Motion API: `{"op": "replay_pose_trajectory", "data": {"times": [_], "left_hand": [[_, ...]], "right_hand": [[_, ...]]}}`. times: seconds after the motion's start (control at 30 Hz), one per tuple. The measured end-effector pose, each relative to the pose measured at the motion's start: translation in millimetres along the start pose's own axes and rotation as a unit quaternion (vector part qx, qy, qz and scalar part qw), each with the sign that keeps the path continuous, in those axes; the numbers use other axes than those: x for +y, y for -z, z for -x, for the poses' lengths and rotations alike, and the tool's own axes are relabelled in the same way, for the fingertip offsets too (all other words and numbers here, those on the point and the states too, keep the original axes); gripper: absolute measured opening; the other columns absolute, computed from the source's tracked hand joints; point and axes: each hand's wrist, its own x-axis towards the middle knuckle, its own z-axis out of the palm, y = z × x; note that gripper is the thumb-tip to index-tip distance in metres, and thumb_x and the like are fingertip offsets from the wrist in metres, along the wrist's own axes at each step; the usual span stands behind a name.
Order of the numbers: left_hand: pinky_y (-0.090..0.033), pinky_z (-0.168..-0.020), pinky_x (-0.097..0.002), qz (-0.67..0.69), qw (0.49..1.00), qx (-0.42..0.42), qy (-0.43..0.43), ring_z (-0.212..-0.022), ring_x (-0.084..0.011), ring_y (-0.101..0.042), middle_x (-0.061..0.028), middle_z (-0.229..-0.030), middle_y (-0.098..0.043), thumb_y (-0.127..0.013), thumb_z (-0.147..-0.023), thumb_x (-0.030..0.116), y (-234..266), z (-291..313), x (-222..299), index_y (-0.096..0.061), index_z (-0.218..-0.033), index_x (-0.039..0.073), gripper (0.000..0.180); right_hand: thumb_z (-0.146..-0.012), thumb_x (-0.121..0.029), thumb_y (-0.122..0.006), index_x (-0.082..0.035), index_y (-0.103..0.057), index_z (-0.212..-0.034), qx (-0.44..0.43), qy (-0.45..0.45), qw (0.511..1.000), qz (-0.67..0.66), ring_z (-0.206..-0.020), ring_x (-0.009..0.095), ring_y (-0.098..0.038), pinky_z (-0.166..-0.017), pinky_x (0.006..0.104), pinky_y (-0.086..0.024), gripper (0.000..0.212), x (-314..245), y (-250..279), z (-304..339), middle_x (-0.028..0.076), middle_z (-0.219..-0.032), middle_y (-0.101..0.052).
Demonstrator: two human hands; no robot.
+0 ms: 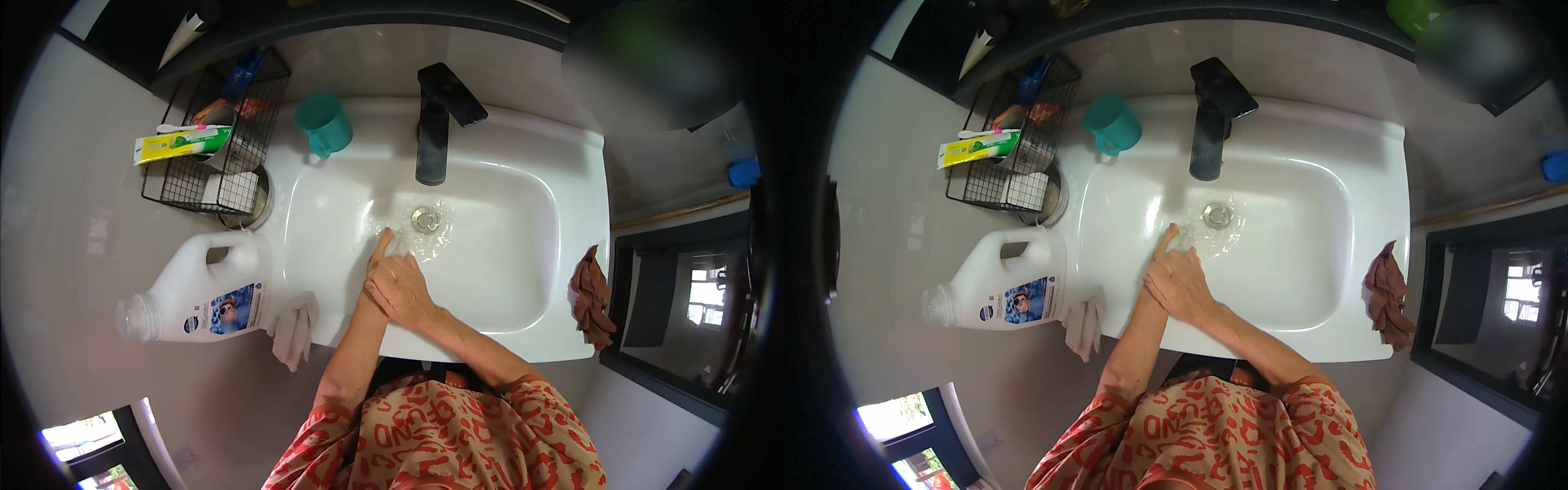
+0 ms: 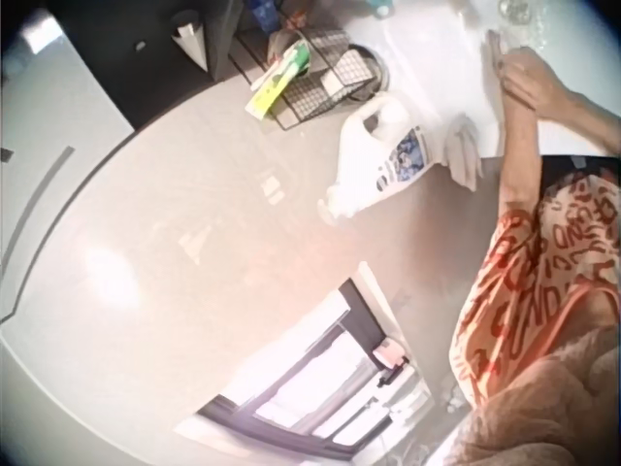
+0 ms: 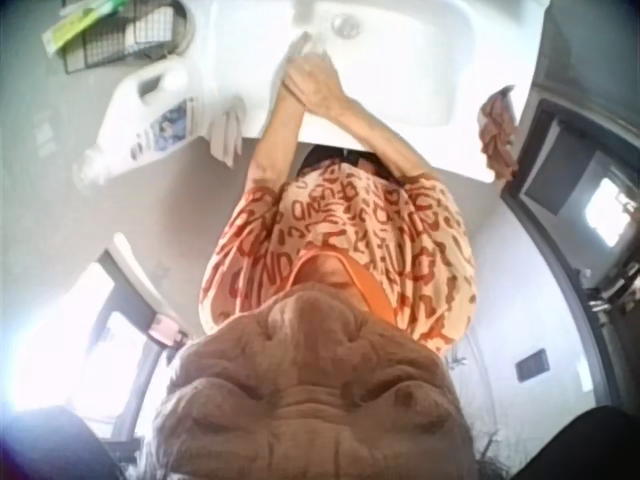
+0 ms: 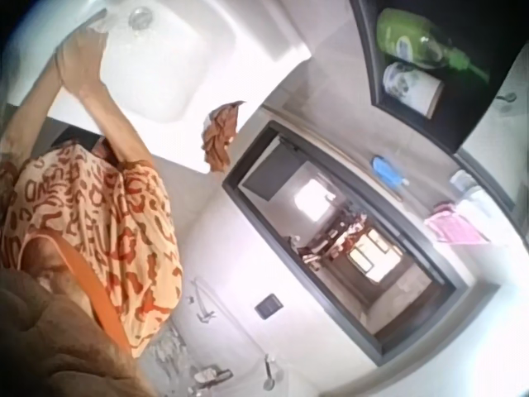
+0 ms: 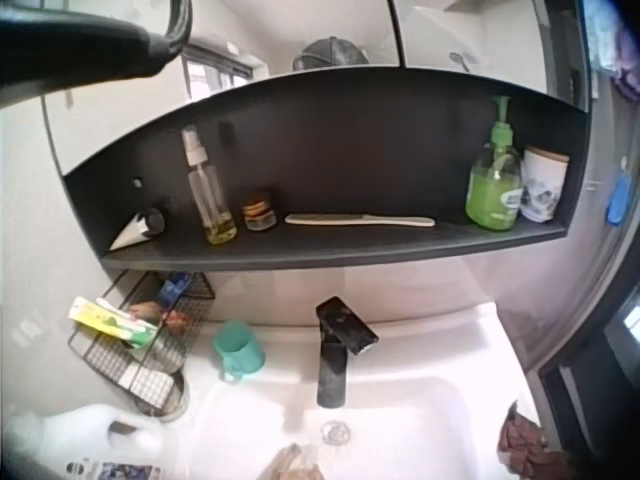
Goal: The person wets a white cloth under running water in a sink, then uses the damp cloth to wipe a green soap dispenser, a ceramic jar, a blue mug, and a small spray bottle. The person places each item back on the shelf or counter after wiping it.
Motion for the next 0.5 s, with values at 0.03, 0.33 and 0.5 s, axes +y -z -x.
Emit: {"op": "replay_pose_trajectory", "data": {"times": [0.03,0.33,0.5], "left_hand": [[-0.048,-0.076,-0.0311,0.037,0.998,-0.046,-0.037,-0.078,-0.0172,-0.054,-0.0038,-0.086,-0.055,-0.049,-0.091,0.042,-0.4,-2.0,-8.4,-0.050,-0.104,0.012,0.032],[-0.045,-0.089,-0.0297,0.148,0.988,0.044,0.017,-0.106,-0.0153,-0.053,-0.0020,-0.117,-0.052,-0.042,-0.091,0.053,-84.6,23.5,10.8,-0.046,-0.123,0.012,0.052],[-0.043,-0.092,-0.0334,0.167,0.981,-0.062,0.075,-0.108,-0.0184,-0.054,-0.0026,-0.112,-0.056,-0.045,-0.088,0.057,-82.5,31.1,27.0,-0.049,-0.120,0.011,0.057]], "right_hand": [[-0.082,-0.015,-0.055,-0.006,-0.054,-0.082,-0.011,-0.001,1.000,0.004,-0.071,0.031,-0.048,-0.085,0.0484,-0.032,0.009,2.6,3.5,-5.2,0.013,-0.074,-0.049],[-0.091,-0.038,-0.052,-0.007,-0.057,-0.084,-0.011,-0.375,0.882,-0.284,-0.086,0.014,-0.052,-0.078,0.0309,-0.041,0.033,63.9,29.5,-32.1,0.005,-0.090,-0.055],[-0.089,-0.030,-0.056,-0.007,-0.055,-0.098,-0.038,-0.437,0.703,-0.559,-0.083,0.015,-0.054,-0.078,0.0268,-0.044,0.025,59.2,51.5,-18.9,-0.001,-0.087,-0.055]]}}
